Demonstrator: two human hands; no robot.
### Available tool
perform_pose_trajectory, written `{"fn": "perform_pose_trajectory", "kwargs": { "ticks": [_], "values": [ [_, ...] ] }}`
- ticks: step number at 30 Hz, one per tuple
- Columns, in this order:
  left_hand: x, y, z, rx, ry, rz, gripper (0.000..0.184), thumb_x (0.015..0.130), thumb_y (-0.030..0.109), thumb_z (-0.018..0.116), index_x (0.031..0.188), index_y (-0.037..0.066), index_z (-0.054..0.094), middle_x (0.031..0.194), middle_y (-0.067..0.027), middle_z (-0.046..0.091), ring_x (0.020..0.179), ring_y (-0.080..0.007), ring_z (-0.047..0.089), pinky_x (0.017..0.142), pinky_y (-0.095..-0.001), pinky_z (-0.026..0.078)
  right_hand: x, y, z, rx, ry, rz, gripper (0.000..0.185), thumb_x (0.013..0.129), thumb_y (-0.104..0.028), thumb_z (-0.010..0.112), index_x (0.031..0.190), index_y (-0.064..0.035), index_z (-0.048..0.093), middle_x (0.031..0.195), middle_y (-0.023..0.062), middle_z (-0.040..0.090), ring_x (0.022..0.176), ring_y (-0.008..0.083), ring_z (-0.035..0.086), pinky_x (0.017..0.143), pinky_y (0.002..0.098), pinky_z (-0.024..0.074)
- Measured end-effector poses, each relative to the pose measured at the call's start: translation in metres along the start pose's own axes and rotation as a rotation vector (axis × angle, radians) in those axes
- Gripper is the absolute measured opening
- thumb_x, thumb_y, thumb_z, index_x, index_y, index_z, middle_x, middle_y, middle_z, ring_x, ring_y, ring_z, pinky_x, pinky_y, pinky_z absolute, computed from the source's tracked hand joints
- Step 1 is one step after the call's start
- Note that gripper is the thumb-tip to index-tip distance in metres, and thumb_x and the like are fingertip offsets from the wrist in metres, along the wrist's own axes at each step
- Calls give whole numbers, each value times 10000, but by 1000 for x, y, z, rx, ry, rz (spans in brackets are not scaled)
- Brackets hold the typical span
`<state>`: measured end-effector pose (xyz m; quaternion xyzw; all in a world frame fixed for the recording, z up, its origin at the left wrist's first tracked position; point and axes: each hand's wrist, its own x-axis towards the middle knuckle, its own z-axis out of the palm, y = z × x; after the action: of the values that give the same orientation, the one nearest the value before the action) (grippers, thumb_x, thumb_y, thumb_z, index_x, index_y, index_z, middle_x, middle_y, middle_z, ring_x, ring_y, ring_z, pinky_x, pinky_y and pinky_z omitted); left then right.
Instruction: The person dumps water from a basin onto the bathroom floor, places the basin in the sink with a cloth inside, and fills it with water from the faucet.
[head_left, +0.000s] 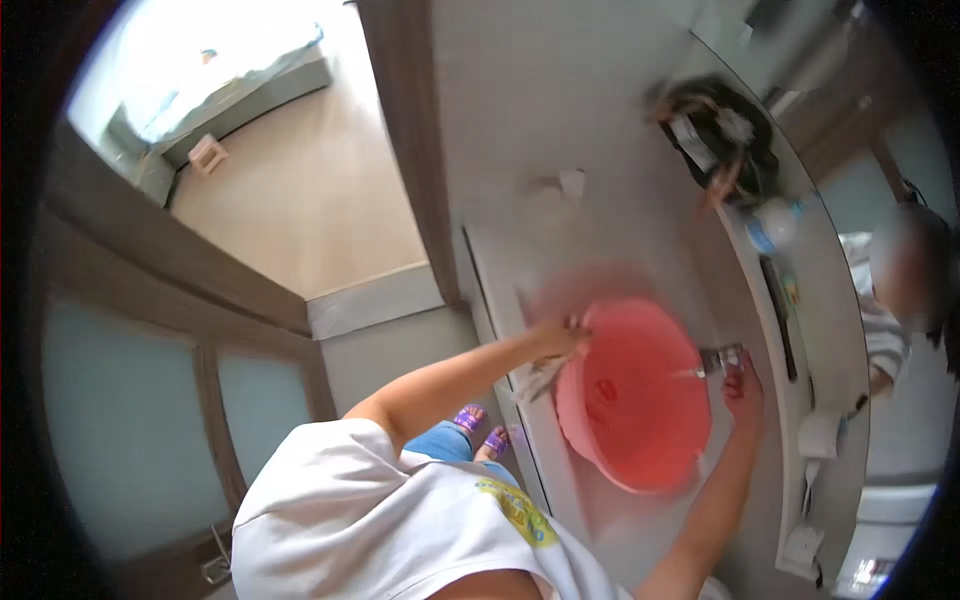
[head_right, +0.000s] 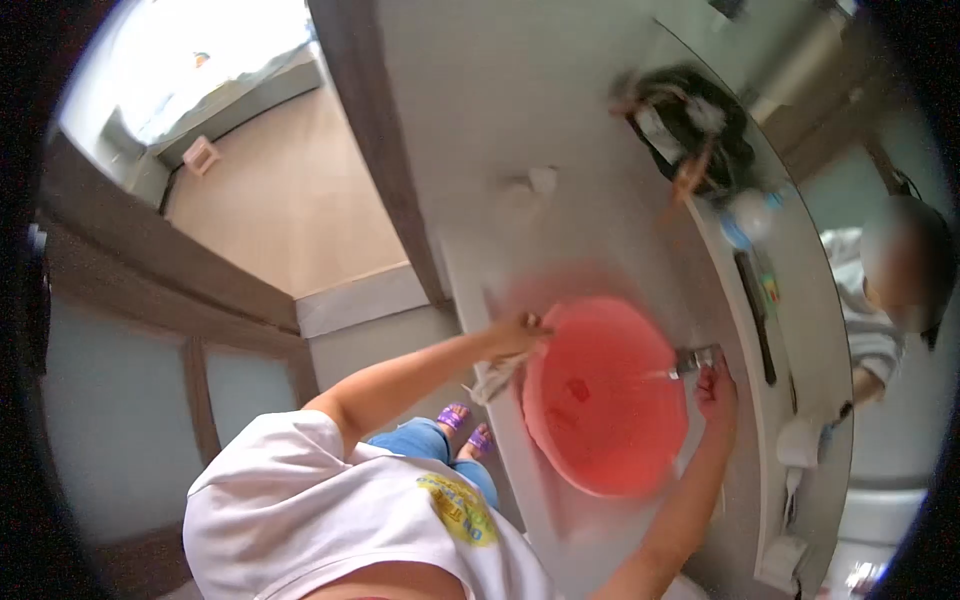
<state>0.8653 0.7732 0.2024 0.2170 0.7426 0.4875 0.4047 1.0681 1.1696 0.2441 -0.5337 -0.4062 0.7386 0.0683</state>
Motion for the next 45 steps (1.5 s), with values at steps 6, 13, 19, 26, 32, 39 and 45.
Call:
{"fn": "perform_pose_trajectory", "kwargs": {
  "ticks": [6,13,19,26,32,39,45],
  "values": [
    [52,14,11,-267,277,-274,317,827,236,621,1089,57,602,953,-116,661,822,-217,628,654,-341,502,-11,29,-27,-321,187,-326,296,886,-325,606,1000,-52,597,669,6,549,503,72,478,397,209,345],
    [65,99,45,-493,485,156,240,908,272,537,945,45,606,812,-25,606,655,-128,545,570,-270,444,-49,47,-29,-586,-5,-523,348,869,-163,610,1180,-23,542,809,43,624,647,104,559,554,250,446],
    [63,121,129,-408,278,141,296,896,349,587,933,56,608,806,-5,595,721,-97,526,618,-262,425,-98,63,76,-797,-214,-955,573,801,-127,704,1289,-62,412,1061,90,583,917,158,598,747,288,494],
    [47,109,139,-326,-6,271,441,851,274,676,1155,-9,529,1015,-82,601,956,-150,576,824,-280,468,-91,83,71,-516,-178,-919,415,817,-176,701,1137,-10,497,923,94,640,858,149,614,758,273,488],
    [52,94,128,-376,-193,306,578,789,262,701,1233,-46,494,1053,-146,630,964,-191,622,824,-314,488,-84,63,47,-208,-311,-594,255,939,-249,552,1007,-6,590,865,44,624,757,101,553,676,229,443],
    [21,119,121,141,-97,515,418,807,46,564,1215,-18,500,980,-115,644,891,-175,622,799,-311,500,-98,51,27,-718,-144,-868,282,961,-268,495,1037,-18,601,757,32,596,700,100,550,655,249,441],
    [12,132,118,152,-27,437,318,785,67,567,1093,-12,573,877,-183,651,793,-285,652,730,-351,504,-121,43,35,-596,-159,-799,243,909,-255,592,1000,-31,597,828,66,636,746,122,590,670,258,457]
  ]
}}
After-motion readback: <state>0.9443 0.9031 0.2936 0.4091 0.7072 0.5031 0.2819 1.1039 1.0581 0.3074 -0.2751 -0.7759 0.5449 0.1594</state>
